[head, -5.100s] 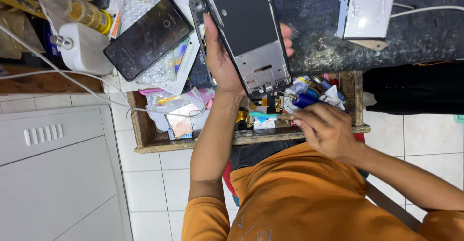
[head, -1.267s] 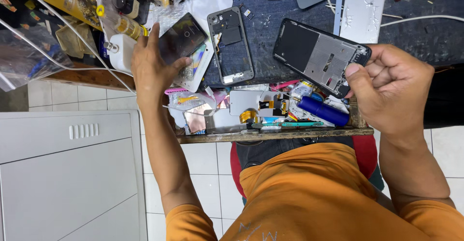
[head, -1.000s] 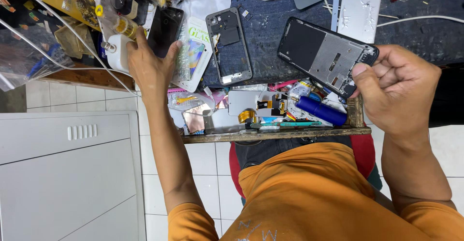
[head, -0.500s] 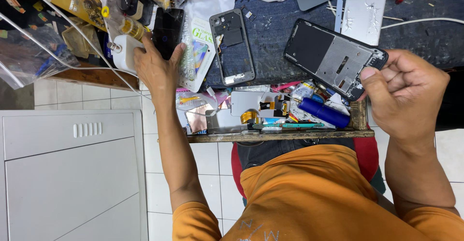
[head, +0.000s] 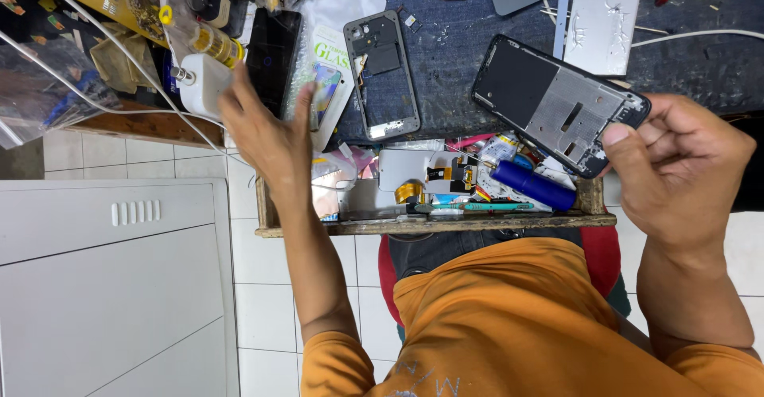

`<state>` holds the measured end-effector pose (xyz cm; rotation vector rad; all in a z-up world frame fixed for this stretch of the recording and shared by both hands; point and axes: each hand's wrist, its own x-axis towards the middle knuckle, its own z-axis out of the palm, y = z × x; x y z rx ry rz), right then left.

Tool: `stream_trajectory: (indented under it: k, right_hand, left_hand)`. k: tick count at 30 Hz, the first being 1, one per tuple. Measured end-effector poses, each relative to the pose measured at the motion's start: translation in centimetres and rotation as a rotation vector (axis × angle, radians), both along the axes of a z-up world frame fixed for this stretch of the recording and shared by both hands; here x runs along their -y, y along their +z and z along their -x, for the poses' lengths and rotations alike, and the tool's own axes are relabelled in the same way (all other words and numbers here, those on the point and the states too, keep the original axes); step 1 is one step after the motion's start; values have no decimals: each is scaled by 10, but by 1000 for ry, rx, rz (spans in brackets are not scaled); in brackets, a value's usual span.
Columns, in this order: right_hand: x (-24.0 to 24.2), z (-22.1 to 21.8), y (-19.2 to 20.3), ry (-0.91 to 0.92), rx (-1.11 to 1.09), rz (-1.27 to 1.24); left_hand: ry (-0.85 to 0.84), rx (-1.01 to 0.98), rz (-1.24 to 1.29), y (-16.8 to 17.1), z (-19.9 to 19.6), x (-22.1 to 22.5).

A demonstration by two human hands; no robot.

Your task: The person disassembles a smartphone using a screwdriver and a prying tool, removing screws and separating the back cover. They then handle a new screen assembly, comparing it with the old one and preparing it for installation.

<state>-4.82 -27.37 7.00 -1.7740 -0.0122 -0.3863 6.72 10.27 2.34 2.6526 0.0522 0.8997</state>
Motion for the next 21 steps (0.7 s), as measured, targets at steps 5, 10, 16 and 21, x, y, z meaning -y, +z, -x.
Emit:
stream_trajectory:
  k: [5,10,16,21]
  right_hand:
    - [-10,4,0,8,24,20]
    - [-29,13,-20,-40,196,280]
    - [-51,21,-42,26,319,567]
    - [-64,21,-50,87,409,634]
  left_hand:
    - [-382,-201,560,-4,38,70]
    - [-725,-465,1034,2,57,129]
    - [-895,-508,1489,-11,53,141]
    - [-961,-470,1539,-11,50,126]
